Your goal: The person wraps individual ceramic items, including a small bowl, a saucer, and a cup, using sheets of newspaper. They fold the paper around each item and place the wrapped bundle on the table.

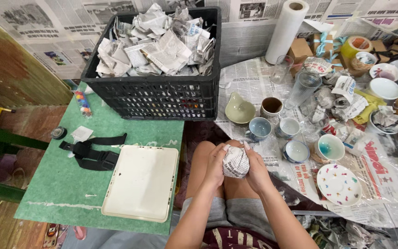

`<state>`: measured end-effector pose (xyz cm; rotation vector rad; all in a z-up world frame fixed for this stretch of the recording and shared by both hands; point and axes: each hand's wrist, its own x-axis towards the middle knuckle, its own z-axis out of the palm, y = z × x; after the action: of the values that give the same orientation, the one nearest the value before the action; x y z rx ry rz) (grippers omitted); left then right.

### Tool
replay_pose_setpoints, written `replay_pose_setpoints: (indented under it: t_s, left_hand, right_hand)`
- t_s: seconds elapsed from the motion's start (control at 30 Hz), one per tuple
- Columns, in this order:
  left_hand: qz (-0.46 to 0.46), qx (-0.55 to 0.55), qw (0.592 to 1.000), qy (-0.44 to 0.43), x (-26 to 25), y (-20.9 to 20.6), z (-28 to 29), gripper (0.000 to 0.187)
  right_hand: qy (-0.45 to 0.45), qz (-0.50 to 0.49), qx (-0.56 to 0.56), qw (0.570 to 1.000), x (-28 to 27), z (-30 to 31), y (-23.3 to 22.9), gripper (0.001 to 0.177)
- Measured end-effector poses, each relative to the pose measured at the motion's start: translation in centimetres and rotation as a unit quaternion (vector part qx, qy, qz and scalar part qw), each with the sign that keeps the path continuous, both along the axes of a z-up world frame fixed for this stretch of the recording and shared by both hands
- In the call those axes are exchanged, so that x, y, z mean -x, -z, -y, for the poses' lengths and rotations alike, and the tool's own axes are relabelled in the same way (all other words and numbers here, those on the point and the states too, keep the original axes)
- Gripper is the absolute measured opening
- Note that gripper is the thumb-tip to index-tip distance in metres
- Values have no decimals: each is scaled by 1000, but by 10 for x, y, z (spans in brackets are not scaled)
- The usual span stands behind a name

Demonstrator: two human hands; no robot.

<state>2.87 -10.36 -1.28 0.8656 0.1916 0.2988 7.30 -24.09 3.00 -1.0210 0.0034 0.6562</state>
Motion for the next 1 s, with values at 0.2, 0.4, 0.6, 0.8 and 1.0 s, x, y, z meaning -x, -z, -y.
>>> replay_pose_setpoints:
  t_s: [0.2,0.4,0.6,0.8,1.0]
  left_hand:
    - [-30,-12,999,15,-8,1,4,20]
    - [-17,-41,998,43,-11,3,3,20]
    - [-38,-61,997,36,-18,8,17,21]
    - [2,-183,983,26,-32,1,35,16]
    - [24,-272,958,89,-43,-27,33,15]
  right_hand:
    - [0,78,36,996,-10,11,17,44]
    - [19,154,63,986,-8,24,2,25]
    - [46,4,22,999,-8,30,-2,27]
    - [96,7,-65,993,-14,32,11,24]
    - [85,37,-94,991,-34,45,27,22]
